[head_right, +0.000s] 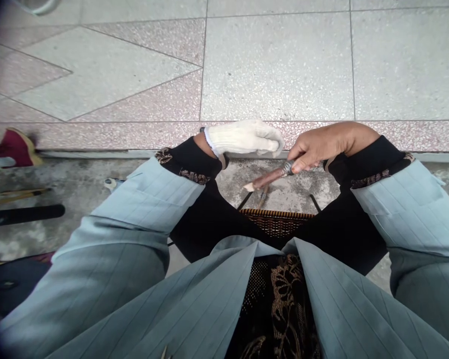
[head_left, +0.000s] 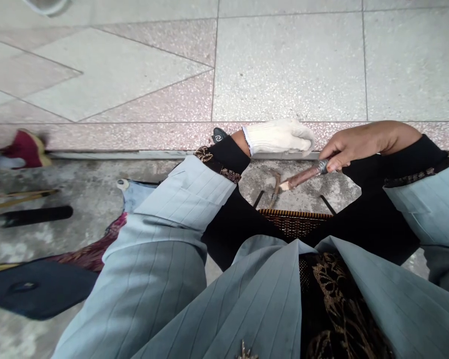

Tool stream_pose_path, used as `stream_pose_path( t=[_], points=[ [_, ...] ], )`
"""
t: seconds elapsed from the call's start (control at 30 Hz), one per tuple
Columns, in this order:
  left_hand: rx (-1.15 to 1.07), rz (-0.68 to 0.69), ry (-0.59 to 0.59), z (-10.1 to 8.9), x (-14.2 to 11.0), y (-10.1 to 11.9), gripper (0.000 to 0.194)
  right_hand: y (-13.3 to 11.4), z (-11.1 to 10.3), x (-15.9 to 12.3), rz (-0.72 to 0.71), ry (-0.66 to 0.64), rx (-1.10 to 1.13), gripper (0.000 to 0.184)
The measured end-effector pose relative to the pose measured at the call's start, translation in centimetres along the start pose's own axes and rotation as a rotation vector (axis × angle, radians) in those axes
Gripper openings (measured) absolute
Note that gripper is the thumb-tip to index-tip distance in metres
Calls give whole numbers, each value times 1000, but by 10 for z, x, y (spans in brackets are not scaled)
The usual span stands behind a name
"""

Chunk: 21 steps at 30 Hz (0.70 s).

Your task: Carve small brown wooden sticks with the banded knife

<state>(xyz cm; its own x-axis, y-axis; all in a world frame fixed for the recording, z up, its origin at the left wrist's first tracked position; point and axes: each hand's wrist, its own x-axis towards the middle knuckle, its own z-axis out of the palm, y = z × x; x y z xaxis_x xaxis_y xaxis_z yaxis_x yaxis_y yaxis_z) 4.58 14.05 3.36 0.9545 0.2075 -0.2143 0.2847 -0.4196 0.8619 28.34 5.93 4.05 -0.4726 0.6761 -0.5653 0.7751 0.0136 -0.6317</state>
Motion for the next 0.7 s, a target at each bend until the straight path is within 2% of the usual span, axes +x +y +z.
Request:
stream_pose_path(
  t=[0.1, 0.17, 0.27, 0.3, 0.37, 0.47, 0.57, 0.63, 0.7],
  points=[
    [-96, -36, 132, 1, 3, 0, 29, -17, -12, -12, -17, 54, 104, 56],
    [-146, -48, 189, 1, 6, -1, 35, -28, -16, -18, -8, 307, 307, 52],
    [-240, -50, 174, 4, 10, -1, 29, -36, -14, -16, 19, 665, 508, 45],
    [-262, -54, 147, 6, 10, 0, 26, -36, -13, -13, 40, 729, 504, 45],
    [-254, -55, 76, 9, 10, 3, 23, -33, -12, -6, 134, 776, 392, 45],
    [-143, -20, -2, 11, 7, 8, 23, -24, -15, 2, 302, 699, 51, 48],
    [18, -4, -37, 10, 4, 11, 25, -17, -15, 7, 382, 462, -274, 51],
    [88, -20, -48, 7, 4, 10, 27, -12, -13, 7, 379, 290, -346, 50],
    [111, -26, -49, 5, 4, 7, 27, -8, -10, 5, 293, 195, -292, 48]
  ],
)
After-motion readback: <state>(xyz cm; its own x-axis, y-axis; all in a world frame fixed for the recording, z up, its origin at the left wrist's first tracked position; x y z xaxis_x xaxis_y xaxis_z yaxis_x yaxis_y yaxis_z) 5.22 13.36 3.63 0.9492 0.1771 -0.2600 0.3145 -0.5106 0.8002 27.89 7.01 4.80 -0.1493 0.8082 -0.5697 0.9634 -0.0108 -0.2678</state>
